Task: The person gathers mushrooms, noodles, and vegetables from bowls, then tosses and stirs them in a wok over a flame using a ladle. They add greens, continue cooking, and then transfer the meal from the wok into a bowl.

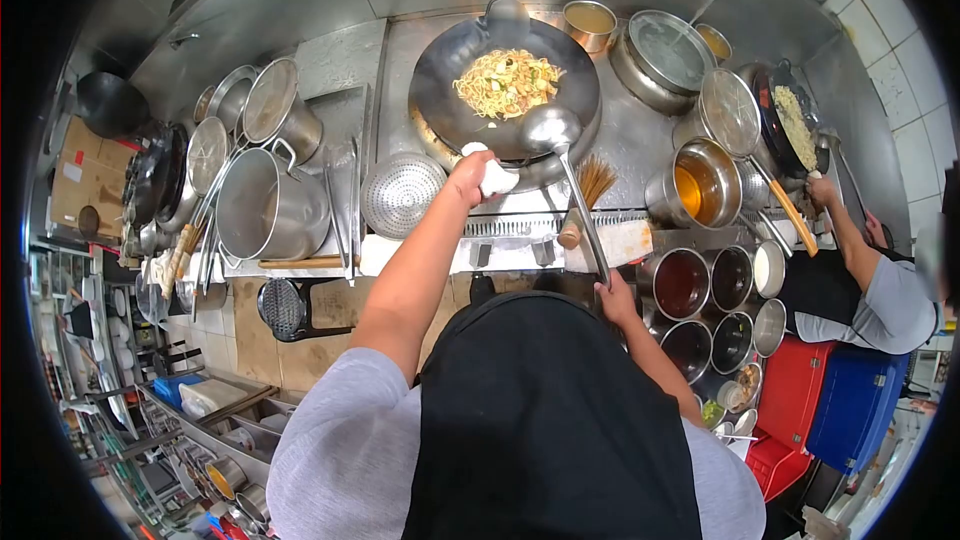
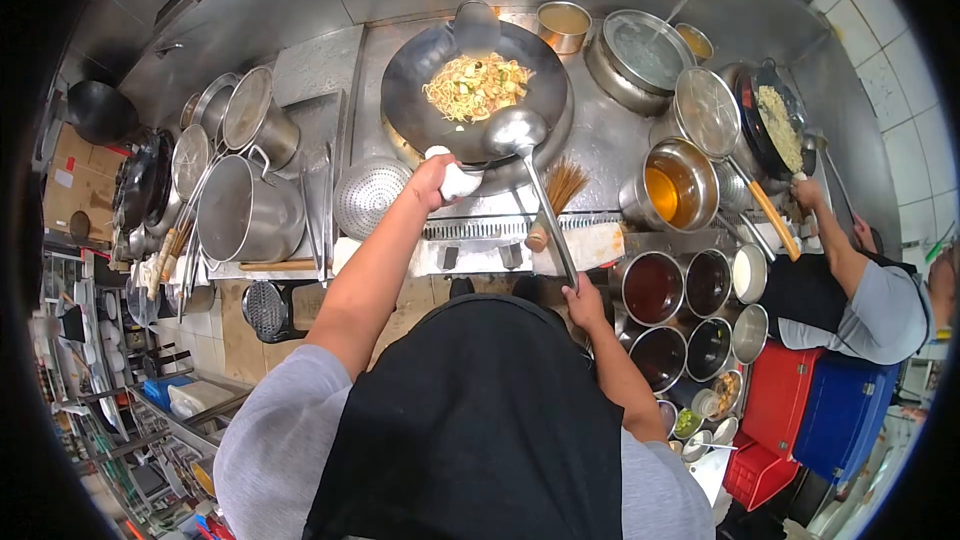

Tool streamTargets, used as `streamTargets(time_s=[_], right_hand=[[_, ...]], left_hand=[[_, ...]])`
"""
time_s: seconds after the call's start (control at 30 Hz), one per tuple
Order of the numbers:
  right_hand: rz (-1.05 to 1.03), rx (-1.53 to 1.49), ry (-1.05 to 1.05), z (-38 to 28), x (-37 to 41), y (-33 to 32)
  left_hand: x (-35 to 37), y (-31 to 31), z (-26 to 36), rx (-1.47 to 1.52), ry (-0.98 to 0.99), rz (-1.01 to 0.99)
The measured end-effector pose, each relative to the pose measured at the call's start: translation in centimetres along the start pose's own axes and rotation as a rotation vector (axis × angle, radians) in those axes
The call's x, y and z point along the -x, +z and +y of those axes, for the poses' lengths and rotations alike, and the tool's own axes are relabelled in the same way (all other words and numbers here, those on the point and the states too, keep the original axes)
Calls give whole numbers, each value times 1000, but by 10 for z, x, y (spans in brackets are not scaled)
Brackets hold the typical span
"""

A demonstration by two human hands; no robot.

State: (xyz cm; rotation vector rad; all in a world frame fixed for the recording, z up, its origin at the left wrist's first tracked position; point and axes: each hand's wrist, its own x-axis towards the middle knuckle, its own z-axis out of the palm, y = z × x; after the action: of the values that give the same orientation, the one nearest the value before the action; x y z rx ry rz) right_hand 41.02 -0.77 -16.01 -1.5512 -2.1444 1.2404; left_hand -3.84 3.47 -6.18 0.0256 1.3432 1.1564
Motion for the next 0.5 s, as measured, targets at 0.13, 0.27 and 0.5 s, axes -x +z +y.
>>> streamTargets(time_s=[0.13, 0.27, 0.5], right_hand=[[20, -20, -22, 5, -1, 3], [18, -26, -5, -2, 2, 1], [21, -45, -4, -1, 3, 2]], left_hand=[[2, 0, 0, -6, 3, -1], [-5, -3, -3, -43, 10, -1], [-13, -8, -6, -7, -5, -26]])
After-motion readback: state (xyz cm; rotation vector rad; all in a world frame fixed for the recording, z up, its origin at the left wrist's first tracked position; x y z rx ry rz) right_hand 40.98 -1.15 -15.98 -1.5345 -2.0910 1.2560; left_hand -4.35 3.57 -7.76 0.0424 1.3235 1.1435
